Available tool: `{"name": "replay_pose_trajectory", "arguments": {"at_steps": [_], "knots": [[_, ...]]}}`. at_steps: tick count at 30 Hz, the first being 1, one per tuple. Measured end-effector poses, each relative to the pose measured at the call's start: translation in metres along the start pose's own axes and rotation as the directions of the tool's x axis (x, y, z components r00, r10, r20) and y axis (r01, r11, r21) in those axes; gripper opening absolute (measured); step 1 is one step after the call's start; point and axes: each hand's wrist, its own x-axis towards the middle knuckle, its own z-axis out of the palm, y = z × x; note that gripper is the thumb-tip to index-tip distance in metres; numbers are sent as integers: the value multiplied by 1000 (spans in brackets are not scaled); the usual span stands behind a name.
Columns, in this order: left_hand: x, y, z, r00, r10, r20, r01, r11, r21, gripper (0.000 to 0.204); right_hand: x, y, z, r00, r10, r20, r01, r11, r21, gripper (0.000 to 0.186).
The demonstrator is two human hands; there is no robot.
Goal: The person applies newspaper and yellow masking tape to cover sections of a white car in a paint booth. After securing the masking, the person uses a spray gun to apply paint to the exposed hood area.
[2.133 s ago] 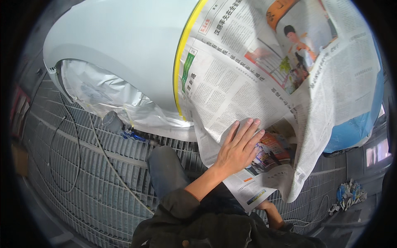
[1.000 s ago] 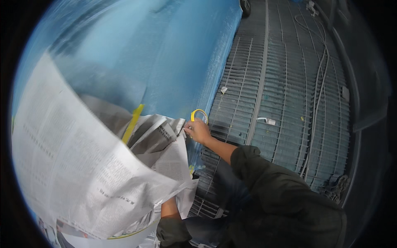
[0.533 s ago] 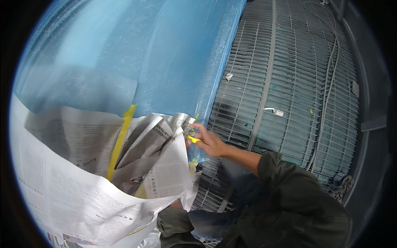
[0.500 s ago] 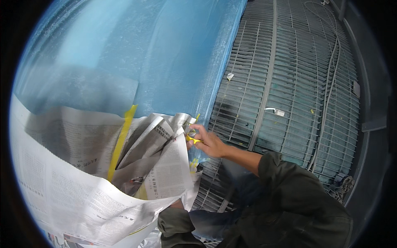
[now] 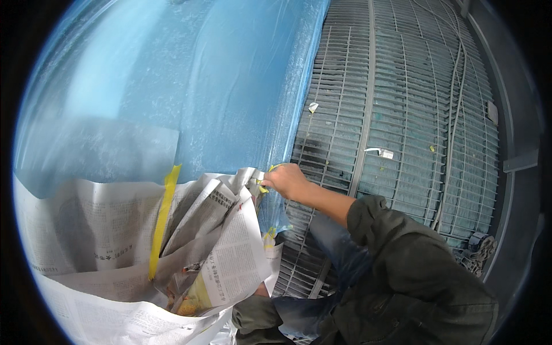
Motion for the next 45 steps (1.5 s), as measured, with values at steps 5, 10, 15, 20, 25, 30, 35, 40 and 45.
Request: {"name": "replay_pose_trajectory", "arguments": {"at_steps": [5,10,15,20,25,30,35,40,45], "knots": [[3,0,4,1000,-2,7,2,1000,-14,35,21,-12,4,998,-43,51,52,981,-186,42],[-2,-1,9,1000,-8,8,8,999,-34,34,25,-2,7,997,-59,-56,48,983,-176,49],[-10,8,18,1000,4,10,-3,998,-59,33,30,11,5,993,-113,-36,106,982,-159,42],[-1,15,26,1000,14,10,-13,997,-80,32,27,27,-11,967,-256,2,249,938,-242,23],[0,5,23,1000,3,3,-3,996,-94,31,26,25,-20,983,-170,63,181,945,-271,12],[2,9,25,1000,10,11,-9,995,-104,30,27,36,-5,989,-131,-74,117,978,-174,15],[19,11,25,1000,27,-11,-28,992,-123,30,29,66,2,638,619,-458,-420,778,466,28],[18,3,31,1000,-3,-12,1,990,-143,29,-5,29,-11,979,64,194,-72,997,30,26],[20,9,36,1000,23,-21,-26,987,-157,29,39,17,-4,984,-3,177,7,1000,-23,18]]}}
